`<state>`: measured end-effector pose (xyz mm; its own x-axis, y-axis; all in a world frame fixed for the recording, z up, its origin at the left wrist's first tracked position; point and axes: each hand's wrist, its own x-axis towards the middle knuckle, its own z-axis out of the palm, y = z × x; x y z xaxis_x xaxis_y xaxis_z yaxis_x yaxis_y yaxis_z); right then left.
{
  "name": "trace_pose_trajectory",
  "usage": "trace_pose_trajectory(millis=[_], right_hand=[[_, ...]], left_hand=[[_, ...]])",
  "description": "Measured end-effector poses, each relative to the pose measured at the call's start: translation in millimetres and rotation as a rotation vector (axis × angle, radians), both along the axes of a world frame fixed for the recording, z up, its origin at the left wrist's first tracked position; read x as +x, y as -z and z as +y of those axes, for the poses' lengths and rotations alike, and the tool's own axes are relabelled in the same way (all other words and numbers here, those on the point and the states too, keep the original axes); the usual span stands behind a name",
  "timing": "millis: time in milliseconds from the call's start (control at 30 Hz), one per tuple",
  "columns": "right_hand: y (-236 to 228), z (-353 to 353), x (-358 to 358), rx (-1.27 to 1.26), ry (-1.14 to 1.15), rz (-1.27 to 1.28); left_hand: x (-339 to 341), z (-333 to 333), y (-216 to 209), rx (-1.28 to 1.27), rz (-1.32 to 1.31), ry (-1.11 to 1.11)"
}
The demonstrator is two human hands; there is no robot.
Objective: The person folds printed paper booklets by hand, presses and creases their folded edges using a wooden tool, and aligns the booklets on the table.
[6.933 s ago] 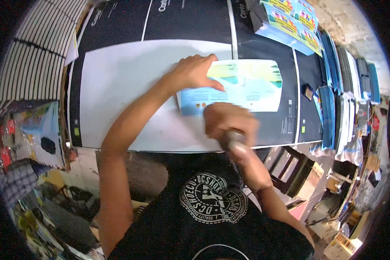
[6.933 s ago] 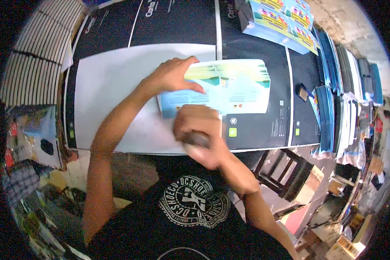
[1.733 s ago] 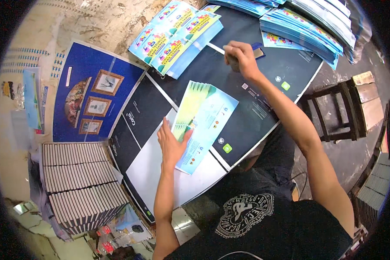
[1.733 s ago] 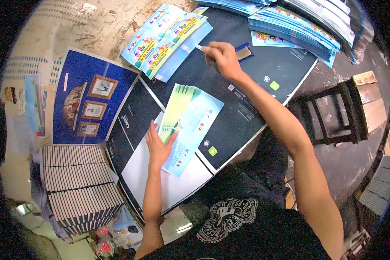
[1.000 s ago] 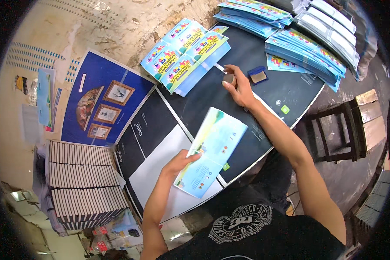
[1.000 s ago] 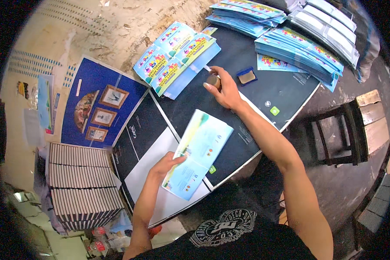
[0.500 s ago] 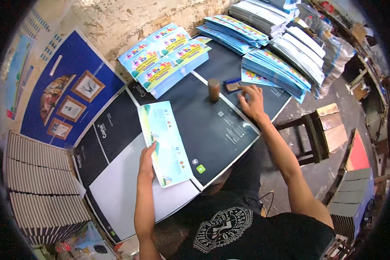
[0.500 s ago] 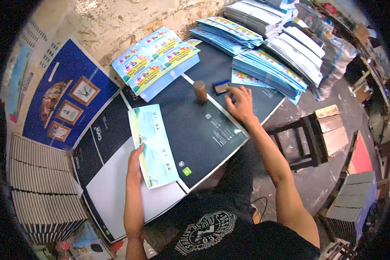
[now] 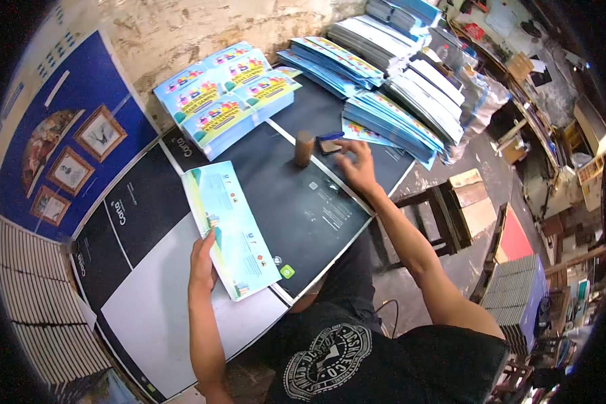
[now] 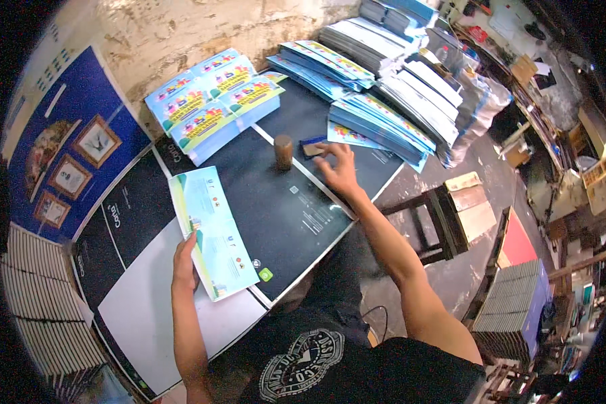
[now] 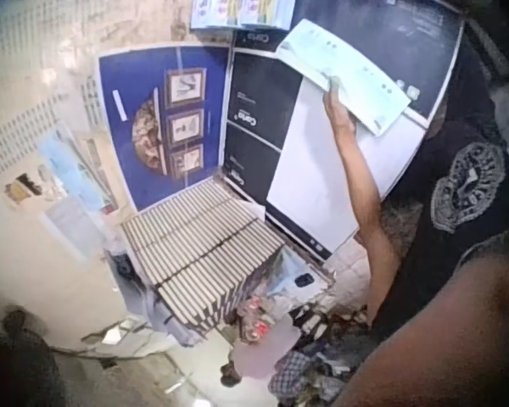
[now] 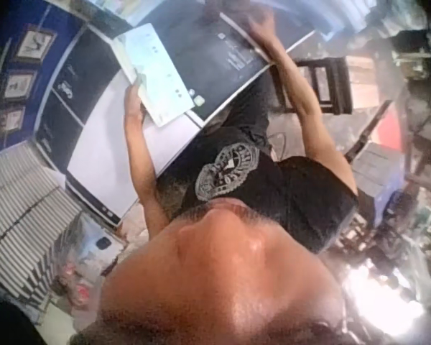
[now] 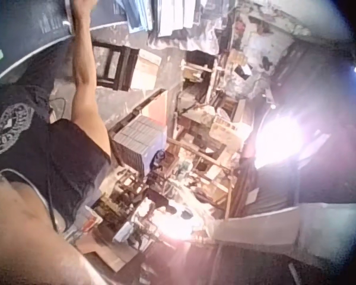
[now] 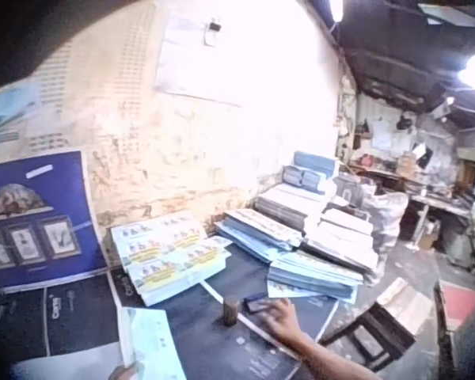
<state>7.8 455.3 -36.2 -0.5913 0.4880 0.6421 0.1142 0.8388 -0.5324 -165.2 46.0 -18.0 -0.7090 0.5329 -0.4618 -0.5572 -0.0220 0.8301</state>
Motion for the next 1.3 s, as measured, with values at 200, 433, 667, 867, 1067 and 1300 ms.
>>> trace_pose_trajectory(millis=[200,433,667,867,1067,1300], right_hand=[[-68.9,-64.9,27.6,-1.548,-0.78,0.627],[-102.7,-103.9,4.9,-1.546,-0.749,0.631],[-123.2,-140.7,-46.3,-1.146,-0.784,0.528],[-94.3,-183.0,-109.8,-1.162,-0.578,0.254],[-21.7,-197.4,-116.0,-1.077,-0.389,0.005],[-12.8,-214.5,-118.9,-0.986,-0.602,-0.337]], left_hand=[[0.9,-5.7,-3.1,0.051,0.011,0.034],[-1.9,-5.4,5.7,0.074,0.01,0.051],[-9.9,-6.0,28.0,0.01,0.147,0.076],[-10.2,-18.0,34.2,-0.012,0.212,-0.063],[-3.1,-23.9,-5.1,0.188,0.219,-0.164],[11.5,-10.0,2.5,0.177,0.253,-0.103]])
